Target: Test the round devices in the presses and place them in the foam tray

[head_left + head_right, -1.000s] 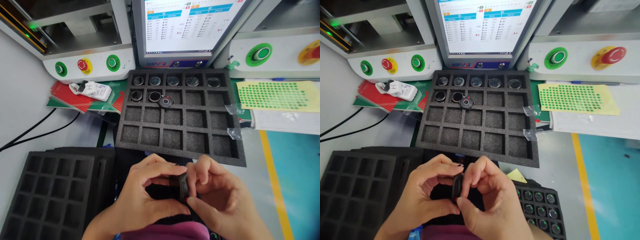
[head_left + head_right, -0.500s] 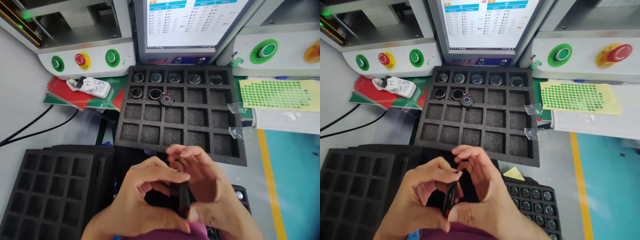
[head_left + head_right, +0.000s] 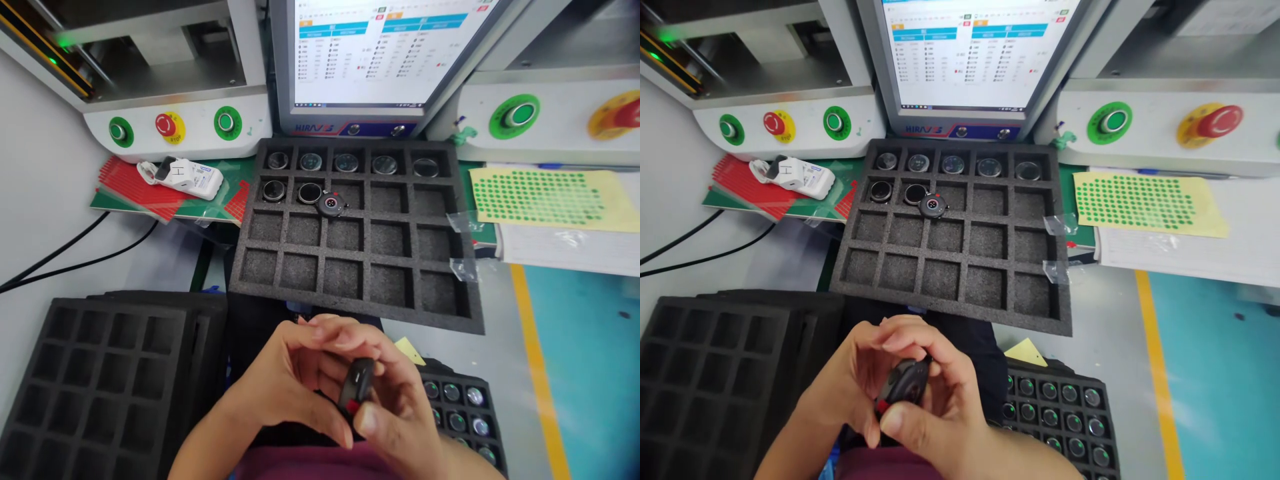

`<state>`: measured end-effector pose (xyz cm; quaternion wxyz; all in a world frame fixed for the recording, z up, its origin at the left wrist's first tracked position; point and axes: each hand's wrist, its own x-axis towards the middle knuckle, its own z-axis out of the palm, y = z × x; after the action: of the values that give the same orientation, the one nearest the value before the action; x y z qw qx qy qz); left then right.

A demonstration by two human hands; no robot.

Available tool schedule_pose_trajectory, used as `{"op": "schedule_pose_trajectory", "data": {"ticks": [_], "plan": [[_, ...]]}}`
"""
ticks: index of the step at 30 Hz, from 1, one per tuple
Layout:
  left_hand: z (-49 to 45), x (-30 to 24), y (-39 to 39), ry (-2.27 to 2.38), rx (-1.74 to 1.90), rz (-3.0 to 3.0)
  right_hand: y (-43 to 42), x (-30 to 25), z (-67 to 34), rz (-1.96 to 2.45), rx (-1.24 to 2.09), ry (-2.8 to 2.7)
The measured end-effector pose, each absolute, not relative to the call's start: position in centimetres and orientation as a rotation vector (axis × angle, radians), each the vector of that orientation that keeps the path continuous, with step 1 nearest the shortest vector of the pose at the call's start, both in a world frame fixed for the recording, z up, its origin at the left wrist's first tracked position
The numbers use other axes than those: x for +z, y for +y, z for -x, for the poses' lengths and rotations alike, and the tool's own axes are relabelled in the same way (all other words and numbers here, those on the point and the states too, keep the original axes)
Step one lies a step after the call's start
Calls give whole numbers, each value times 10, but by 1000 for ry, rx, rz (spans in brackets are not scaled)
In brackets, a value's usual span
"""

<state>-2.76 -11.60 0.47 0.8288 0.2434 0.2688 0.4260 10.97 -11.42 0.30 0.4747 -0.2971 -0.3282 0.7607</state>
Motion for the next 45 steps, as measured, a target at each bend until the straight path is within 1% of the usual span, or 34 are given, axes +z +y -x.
{"op": "schedule_pose_trajectory", "data": {"ticks": [4,8,11,14,17,24,30,35,39,45], "plan": [[23,7,-111,570,932,-407,-110,2,-118,703,1890,-874],[20,13,-116,647,954,-413,-109,0,-129,827,1747,-1067],[17,17,-122,844,987,-626,-111,-2,-130,857,1650,-1123],[12,20,-127,1103,1030,-925,-113,0,-126,856,1626,-1058],[7,21,-129,1254,1092,-1171,-114,4,-121,842,1612,-993],[5,20,-128,1330,1153,-1363,-113,6,-114,774,1662,-920],[8,19,-129,1339,1153,-1458,-113,3,-109,808,1608,-924],[8,21,-128,1411,1150,-1564,-113,2,-104,699,1604,-886],[5,18,-126,1455,1228,-1734,-110,3,-100,642,1561,-872],[6,10,-123,1468,1262,-2001,-102,12,-91,709,1597,-646]]}}
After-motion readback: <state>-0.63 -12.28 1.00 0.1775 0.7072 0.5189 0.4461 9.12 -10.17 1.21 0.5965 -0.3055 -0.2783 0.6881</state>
